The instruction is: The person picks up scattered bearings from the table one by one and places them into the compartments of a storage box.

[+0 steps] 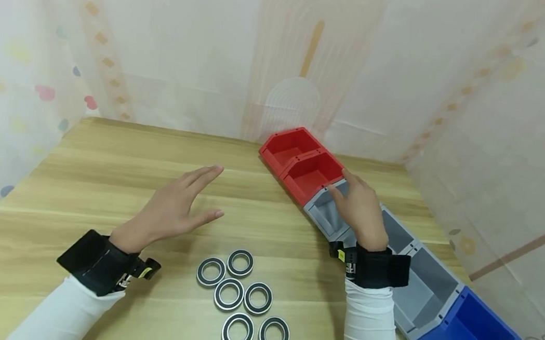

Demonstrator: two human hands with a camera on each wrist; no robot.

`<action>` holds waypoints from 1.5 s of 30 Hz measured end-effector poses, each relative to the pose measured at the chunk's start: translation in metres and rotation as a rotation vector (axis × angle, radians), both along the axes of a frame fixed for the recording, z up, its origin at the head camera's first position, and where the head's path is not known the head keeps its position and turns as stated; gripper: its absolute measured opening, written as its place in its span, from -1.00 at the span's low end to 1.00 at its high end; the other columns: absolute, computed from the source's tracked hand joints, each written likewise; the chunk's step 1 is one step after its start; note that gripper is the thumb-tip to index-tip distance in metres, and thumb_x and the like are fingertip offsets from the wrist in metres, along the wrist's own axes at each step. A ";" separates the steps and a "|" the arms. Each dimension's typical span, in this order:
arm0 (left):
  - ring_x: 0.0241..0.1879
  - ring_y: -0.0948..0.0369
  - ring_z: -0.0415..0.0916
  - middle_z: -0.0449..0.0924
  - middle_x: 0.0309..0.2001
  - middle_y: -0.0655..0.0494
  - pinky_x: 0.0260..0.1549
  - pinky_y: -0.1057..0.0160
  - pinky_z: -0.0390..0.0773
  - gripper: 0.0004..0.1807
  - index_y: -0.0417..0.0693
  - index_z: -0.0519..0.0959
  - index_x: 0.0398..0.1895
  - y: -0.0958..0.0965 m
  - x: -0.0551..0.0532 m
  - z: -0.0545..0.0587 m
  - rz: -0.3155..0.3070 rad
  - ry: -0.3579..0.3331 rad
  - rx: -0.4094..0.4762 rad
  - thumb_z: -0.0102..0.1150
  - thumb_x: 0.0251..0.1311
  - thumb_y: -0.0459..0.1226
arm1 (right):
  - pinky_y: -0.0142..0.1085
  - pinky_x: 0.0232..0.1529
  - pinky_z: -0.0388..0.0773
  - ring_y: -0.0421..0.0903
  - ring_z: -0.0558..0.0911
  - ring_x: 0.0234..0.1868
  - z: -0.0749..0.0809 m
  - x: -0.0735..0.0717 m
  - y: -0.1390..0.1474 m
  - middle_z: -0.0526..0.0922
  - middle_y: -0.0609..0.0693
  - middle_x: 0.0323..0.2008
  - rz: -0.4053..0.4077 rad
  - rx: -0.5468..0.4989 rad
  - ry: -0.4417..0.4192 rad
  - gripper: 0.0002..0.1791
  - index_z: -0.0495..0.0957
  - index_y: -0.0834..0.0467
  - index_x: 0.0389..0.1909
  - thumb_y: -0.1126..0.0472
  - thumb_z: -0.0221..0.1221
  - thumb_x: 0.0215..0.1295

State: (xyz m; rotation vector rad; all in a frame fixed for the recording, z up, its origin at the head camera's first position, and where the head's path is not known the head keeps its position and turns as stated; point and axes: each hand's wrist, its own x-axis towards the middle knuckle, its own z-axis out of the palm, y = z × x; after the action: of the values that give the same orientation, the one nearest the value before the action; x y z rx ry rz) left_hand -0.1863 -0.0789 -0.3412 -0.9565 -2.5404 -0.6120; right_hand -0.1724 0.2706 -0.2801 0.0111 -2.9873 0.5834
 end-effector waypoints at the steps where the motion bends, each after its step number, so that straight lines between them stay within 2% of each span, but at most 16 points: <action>1: 0.27 0.00 0.15 0.19 0.33 -0.04 0.08 -0.11 0.32 -0.11 -0.05 0.11 0.40 0.000 0.000 0.001 -0.002 -0.008 0.000 0.00 0.09 0.24 | 0.20 0.03 0.33 0.25 0.29 0.18 -0.001 0.000 0.000 0.27 0.29 0.27 -0.005 -0.005 0.002 -0.32 0.10 0.20 0.38 0.01 0.02 0.32; 4: 0.25 -0.01 0.18 0.22 0.32 -0.05 0.09 -0.12 0.32 -0.12 -0.02 0.12 0.40 0.002 0.001 0.003 -0.007 -0.033 -0.002 0.00 0.09 0.23 | 0.17 -0.02 0.38 0.24 0.28 0.18 -0.005 -0.003 0.001 0.25 0.29 0.28 -0.019 -0.004 0.009 -0.32 0.10 0.18 0.38 0.03 0.03 0.31; 7: 0.21 -0.03 0.22 0.27 0.29 -0.07 0.08 -0.13 0.32 -0.13 0.00 0.11 0.40 0.006 0.004 0.001 -0.034 -0.054 -0.021 0.02 0.09 0.22 | 0.23 -0.02 0.36 0.33 0.22 0.19 -0.006 -0.006 0.001 0.12 0.37 0.32 -0.036 0.005 0.006 -0.27 0.05 0.19 0.40 0.02 0.04 0.29; 11: 0.19 -0.02 0.27 0.29 0.27 -0.06 0.05 -0.11 0.36 -0.13 0.03 0.08 0.41 0.017 0.012 -0.006 -0.100 -0.082 -0.070 0.02 0.10 0.21 | 0.32 -0.01 0.27 0.50 0.06 0.21 -0.007 -0.009 0.003 -0.17 0.46 0.36 -0.094 -0.005 -0.044 -0.11 -0.20 0.21 0.44 -0.01 0.07 0.27; 15: 0.17 0.04 0.29 0.31 0.26 -0.02 0.01 -0.08 0.40 -0.14 0.08 0.09 0.41 0.025 0.022 -0.013 -0.139 -0.122 -0.111 0.01 0.09 0.23 | 0.33 -0.05 0.30 0.55 -0.02 0.20 -0.011 -0.010 0.005 -0.30 0.46 0.36 -0.157 -0.032 -0.129 0.00 -0.38 0.17 0.44 -0.04 0.08 0.23; 19: 0.16 0.08 0.30 0.34 0.24 0.02 0.00 -0.06 0.41 -0.16 0.13 0.10 0.41 0.025 0.028 -0.015 -0.145 -0.137 -0.141 0.00 0.09 0.23 | 0.26 -0.07 0.38 0.48 0.12 0.16 -0.013 -0.010 0.008 -0.20 0.49 0.33 -0.166 -0.032 -0.187 -0.03 -0.35 0.18 0.44 -0.05 0.06 0.25; 23: 0.17 0.10 0.29 0.35 0.23 0.04 0.02 -0.03 0.41 -0.18 0.16 0.12 0.41 0.028 0.033 -0.013 -0.173 -0.156 -0.179 0.02 0.09 0.22 | 0.15 -0.12 0.43 0.38 0.26 0.06 -0.010 -0.008 0.012 0.03 0.52 0.22 -0.159 0.004 -0.176 -0.12 -0.16 0.28 0.41 -0.05 0.03 0.27; 26: 0.14 0.11 0.31 0.37 0.20 0.05 0.00 0.00 0.42 -0.20 0.15 0.15 0.39 0.032 0.037 -0.013 -0.200 -0.169 -0.216 0.02 0.10 0.20 | 0.15 -0.12 0.40 0.40 0.19 0.06 -0.007 -0.005 0.016 0.06 0.55 0.16 -0.168 0.023 -0.193 -0.12 -0.08 0.35 0.38 -0.09 0.04 0.25; 31: 0.08 0.19 0.35 0.45 0.12 0.10 -0.04 0.08 0.45 -0.30 0.15 0.24 0.35 0.036 0.043 -0.015 -0.231 -0.160 -0.246 0.01 0.14 0.15 | 0.19 -0.06 0.34 0.42 0.04 0.07 -0.007 -0.004 0.025 0.02 0.59 0.09 -0.171 0.027 -0.285 -0.10 -0.05 0.44 0.33 -0.11 0.04 0.23; 35: 0.09 0.21 0.33 0.45 0.11 0.11 -0.05 0.09 0.45 -0.36 0.17 0.29 0.32 0.037 0.046 -0.017 -0.244 -0.170 -0.255 0.01 0.16 0.11 | 0.19 -0.06 0.33 0.45 0.02 0.05 -0.008 -0.006 0.029 0.04 0.60 0.03 -0.189 0.053 -0.297 -0.11 0.02 0.49 0.28 -0.10 0.07 0.20; 41: 0.08 0.18 0.33 0.46 0.11 0.11 -0.03 0.07 0.43 -0.43 0.19 0.35 0.26 0.037 0.046 -0.018 -0.265 -0.189 -0.276 0.03 0.17 0.06 | 0.15 -0.07 0.32 0.36 0.27 -0.07 -0.008 -0.006 0.036 0.34 0.50 -0.07 -0.188 0.124 -0.322 -0.10 0.10 0.59 0.17 -0.14 0.06 0.19; 45: 0.06 0.16 0.36 0.47 0.09 0.10 -0.05 0.06 0.44 -0.46 0.18 0.38 0.24 0.037 0.047 -0.018 -0.278 -0.194 -0.304 0.04 0.17 0.03 | -0.06 -0.27 0.45 0.19 0.45 -0.27 -0.010 -0.008 0.035 0.41 0.38 -0.19 -0.192 0.092 -0.365 -0.16 0.16 0.58 0.09 -0.13 0.07 0.19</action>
State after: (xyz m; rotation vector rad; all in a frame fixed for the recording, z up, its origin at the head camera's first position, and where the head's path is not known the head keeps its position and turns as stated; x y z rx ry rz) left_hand -0.1390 -0.0421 -0.3591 -1.4367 -2.7477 -0.4140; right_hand -0.1800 0.3061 -0.2898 -0.4146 -3.3064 0.4680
